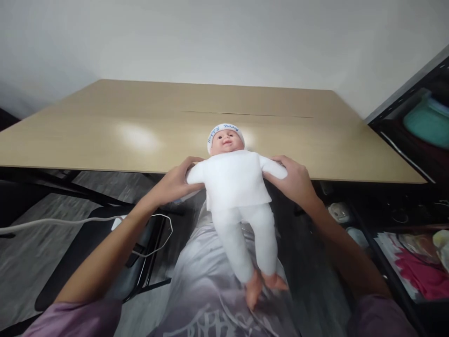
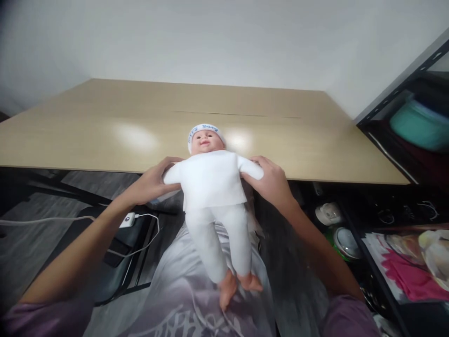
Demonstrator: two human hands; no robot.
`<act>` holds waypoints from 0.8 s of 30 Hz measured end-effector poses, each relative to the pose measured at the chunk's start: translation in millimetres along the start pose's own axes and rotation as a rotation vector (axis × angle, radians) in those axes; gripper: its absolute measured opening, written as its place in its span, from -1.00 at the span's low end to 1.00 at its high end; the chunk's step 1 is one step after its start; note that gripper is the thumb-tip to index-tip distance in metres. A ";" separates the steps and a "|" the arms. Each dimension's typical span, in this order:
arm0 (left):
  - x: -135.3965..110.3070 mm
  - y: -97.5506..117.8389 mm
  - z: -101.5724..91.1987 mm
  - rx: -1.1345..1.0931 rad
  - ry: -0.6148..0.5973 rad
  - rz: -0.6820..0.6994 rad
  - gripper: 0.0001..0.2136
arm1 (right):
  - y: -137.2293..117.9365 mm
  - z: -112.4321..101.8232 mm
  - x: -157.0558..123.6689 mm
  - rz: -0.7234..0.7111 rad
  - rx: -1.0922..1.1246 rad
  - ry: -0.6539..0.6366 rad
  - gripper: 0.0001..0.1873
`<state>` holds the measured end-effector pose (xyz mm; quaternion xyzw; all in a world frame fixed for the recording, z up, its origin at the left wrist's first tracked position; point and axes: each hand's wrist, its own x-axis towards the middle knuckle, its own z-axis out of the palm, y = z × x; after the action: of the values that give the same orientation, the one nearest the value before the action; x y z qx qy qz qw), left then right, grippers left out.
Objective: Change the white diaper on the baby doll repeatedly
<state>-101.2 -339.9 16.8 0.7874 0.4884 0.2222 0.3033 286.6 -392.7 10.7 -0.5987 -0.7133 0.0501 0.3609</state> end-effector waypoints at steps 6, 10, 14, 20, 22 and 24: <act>63.0 -20.3 -2.1 0.066 0.018 0.013 -0.23 | 36.8 7.8 26.7 -0.021 -0.142 -0.038 -0.57; 76.2 -33.9 -8.1 0.194 0.062 -0.006 -0.24 | 62.0 11.1 28.9 -0.045 -0.162 -0.068 -0.53; 84.2 -55.1 -16.0 0.349 0.121 0.008 -0.28 | 88.0 21.8 34.9 -0.015 -0.168 -0.068 -0.47; 148.5 -104.2 -31.9 0.383 0.069 0.176 -0.31 | 113.5 49.1 87.0 -0.013 -0.162 -0.070 -0.44; 179.9 -117.6 -36.1 0.394 0.097 0.208 -0.31 | 122.8 58.4 113.6 -0.017 -0.158 -0.090 -0.45; 210.6 -127.8 -39.1 0.412 0.123 0.236 -0.31 | 135.6 67.1 141.9 -0.023 -0.152 -0.117 -0.48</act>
<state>-118.3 -96.0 -32.6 0.8694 0.4454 0.1990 0.0778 355.7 -204.5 -42.4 -0.6121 -0.7418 0.0268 0.2725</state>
